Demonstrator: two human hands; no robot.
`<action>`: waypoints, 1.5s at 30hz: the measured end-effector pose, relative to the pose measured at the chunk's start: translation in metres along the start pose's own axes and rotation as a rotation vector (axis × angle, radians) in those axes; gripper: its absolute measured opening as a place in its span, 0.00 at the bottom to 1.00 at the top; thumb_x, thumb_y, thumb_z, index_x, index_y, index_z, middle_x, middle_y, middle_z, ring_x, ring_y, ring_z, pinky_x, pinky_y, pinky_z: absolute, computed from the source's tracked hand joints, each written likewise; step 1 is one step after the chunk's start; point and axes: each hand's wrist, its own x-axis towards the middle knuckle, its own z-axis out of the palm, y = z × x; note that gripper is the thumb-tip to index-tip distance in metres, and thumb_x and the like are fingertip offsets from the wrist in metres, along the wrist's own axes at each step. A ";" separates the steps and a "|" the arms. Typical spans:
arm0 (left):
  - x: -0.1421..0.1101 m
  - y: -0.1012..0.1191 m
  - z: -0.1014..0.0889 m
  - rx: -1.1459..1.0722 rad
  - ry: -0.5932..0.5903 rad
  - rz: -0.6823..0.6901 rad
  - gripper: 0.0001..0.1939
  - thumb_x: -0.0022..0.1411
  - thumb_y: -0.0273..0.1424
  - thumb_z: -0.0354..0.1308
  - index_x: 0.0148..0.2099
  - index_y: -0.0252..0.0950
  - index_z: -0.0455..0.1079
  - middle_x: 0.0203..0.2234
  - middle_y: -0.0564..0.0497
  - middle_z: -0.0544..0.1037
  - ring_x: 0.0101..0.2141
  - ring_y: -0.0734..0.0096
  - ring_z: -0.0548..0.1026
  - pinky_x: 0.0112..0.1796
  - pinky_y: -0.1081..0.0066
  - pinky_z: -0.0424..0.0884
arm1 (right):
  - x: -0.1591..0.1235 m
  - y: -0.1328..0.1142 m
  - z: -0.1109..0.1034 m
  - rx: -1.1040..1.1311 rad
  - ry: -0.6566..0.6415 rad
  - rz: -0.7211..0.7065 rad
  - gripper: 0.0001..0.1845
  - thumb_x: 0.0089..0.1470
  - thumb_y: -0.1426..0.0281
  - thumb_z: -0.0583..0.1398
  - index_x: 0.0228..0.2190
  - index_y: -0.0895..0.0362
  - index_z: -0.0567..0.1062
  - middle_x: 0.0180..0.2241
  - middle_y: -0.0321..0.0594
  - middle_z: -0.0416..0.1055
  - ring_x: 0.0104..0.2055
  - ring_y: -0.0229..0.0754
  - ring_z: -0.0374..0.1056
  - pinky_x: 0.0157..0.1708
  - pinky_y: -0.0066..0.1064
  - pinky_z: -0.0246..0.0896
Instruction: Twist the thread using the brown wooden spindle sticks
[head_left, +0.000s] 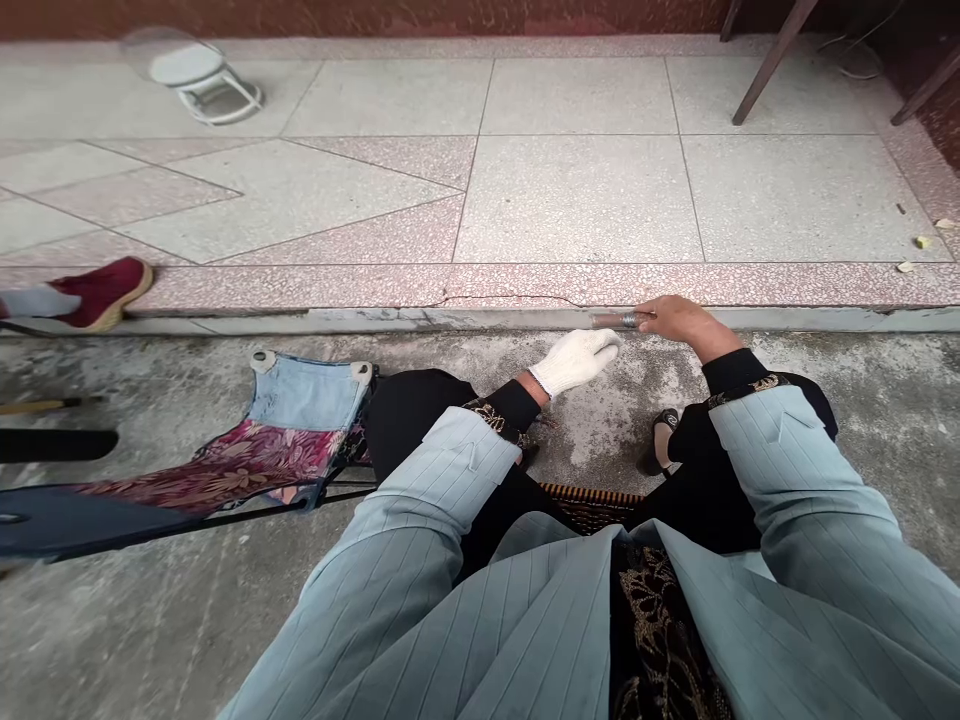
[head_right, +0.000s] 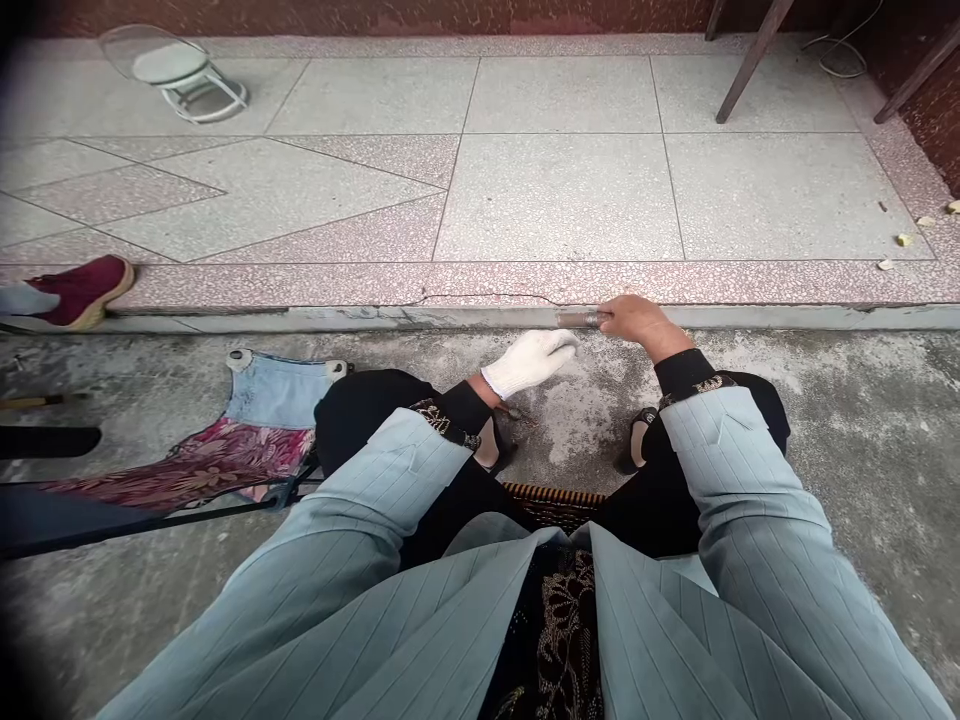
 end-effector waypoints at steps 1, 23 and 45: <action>0.001 0.000 -0.002 0.008 0.003 -0.015 0.17 0.67 0.36 0.47 0.49 0.39 0.75 0.39 0.49 0.81 0.38 0.63 0.77 0.38 0.69 0.67 | -0.001 -0.001 0.001 -0.034 -0.062 -0.023 0.23 0.53 0.64 0.64 0.51 0.50 0.80 0.48 0.46 0.77 0.47 0.54 0.72 0.44 0.39 0.64; 0.000 -0.009 -0.012 -0.818 -0.057 -0.222 0.11 0.65 0.36 0.53 0.40 0.34 0.73 0.19 0.55 0.65 0.19 0.80 0.61 0.21 0.78 0.59 | -0.034 0.002 -0.024 1.047 -0.286 -0.405 0.35 0.48 0.65 0.70 0.57 0.59 0.73 0.24 0.32 0.69 0.24 0.32 0.60 0.26 0.26 0.60; -0.004 -0.006 -0.034 0.298 -0.040 -0.007 0.17 0.69 0.38 0.46 0.49 0.40 0.74 0.37 0.49 0.81 0.37 0.62 0.77 0.36 0.69 0.65 | -0.010 0.002 -0.002 0.254 -0.530 -0.331 0.23 0.49 0.63 0.68 0.49 0.50 0.81 0.30 0.35 0.77 0.28 0.37 0.65 0.33 0.29 0.60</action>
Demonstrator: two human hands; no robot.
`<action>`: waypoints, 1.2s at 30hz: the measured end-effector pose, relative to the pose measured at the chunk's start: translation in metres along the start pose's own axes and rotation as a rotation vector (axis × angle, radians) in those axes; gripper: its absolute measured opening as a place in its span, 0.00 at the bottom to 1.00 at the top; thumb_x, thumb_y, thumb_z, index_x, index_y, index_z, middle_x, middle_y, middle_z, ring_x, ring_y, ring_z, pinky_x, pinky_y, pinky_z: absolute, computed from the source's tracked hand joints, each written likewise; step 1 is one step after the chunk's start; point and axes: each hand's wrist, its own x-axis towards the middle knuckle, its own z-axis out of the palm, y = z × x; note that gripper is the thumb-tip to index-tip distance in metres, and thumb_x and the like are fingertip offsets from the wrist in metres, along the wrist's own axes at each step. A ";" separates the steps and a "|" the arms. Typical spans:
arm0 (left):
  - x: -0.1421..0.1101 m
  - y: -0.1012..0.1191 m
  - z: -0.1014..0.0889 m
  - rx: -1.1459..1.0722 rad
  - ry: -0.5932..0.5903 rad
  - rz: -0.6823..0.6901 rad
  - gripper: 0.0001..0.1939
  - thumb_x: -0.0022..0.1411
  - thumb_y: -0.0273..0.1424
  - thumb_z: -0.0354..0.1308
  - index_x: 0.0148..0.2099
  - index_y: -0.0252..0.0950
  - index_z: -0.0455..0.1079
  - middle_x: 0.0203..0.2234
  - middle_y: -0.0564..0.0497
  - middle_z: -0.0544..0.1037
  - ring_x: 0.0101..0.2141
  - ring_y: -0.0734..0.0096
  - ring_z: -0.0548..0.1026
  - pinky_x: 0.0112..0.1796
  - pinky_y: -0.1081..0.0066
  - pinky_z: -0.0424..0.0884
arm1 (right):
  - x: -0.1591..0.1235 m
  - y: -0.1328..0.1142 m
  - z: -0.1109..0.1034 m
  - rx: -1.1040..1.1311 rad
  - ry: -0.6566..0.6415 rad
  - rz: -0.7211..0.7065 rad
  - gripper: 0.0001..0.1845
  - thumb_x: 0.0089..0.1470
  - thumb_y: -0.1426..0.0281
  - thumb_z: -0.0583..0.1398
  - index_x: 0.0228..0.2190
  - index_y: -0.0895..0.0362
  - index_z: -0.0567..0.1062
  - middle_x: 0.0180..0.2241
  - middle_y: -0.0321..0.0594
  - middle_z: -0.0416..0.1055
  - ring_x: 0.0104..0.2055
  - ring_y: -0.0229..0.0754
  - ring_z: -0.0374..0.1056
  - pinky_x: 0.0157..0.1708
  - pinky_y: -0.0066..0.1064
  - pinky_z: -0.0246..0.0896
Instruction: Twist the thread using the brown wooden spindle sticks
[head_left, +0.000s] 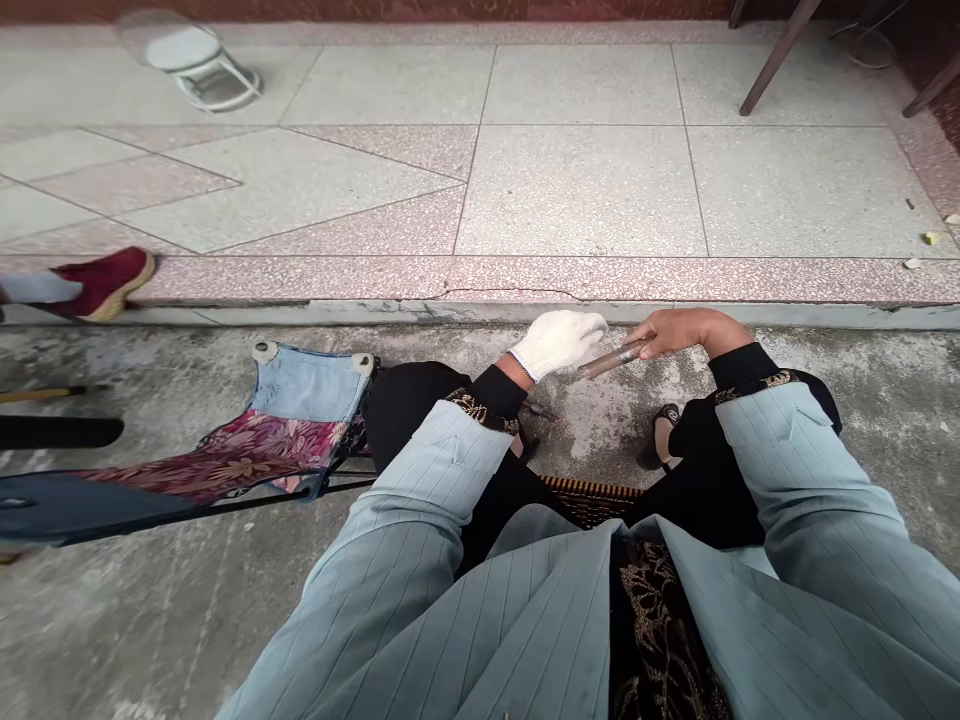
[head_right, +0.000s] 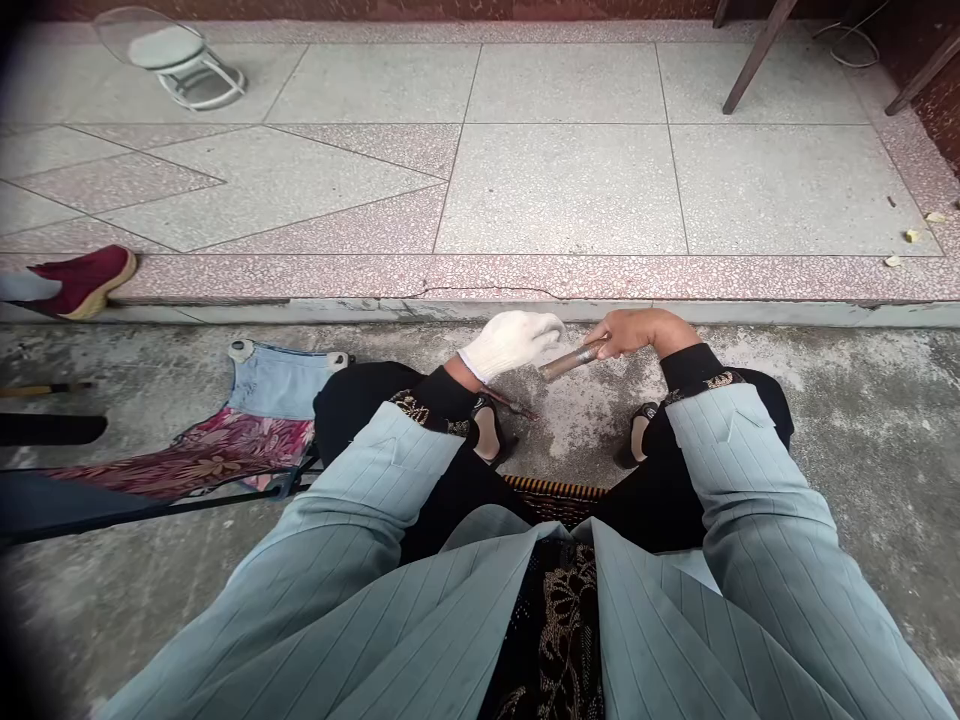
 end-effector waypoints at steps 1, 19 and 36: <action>0.001 -0.003 -0.002 -0.039 0.013 -0.022 0.17 0.69 0.37 0.47 0.49 0.40 0.75 0.37 0.49 0.80 0.38 0.63 0.76 0.37 0.70 0.65 | -0.003 -0.001 -0.001 0.075 -0.060 -0.059 0.25 0.49 0.62 0.68 0.51 0.51 0.80 0.29 0.34 0.76 0.26 0.35 0.63 0.31 0.28 0.59; 0.000 0.015 0.013 -0.371 -0.054 -0.038 0.17 0.68 0.36 0.46 0.45 0.37 0.75 0.31 0.50 0.78 0.32 0.68 0.73 0.35 0.71 0.65 | 0.000 -0.006 0.000 0.575 0.636 0.014 0.23 0.55 0.73 0.64 0.53 0.62 0.75 0.21 0.33 0.67 0.20 0.31 0.59 0.21 0.24 0.55; -0.002 0.005 0.005 -0.109 0.001 0.036 0.15 0.66 0.36 0.50 0.47 0.42 0.77 0.37 0.46 0.81 0.41 0.58 0.75 0.39 0.62 0.65 | 0.010 -0.002 0.008 -0.033 -0.187 0.045 0.21 0.50 0.61 0.67 0.45 0.58 0.81 0.27 0.38 0.74 0.26 0.36 0.64 0.28 0.29 0.57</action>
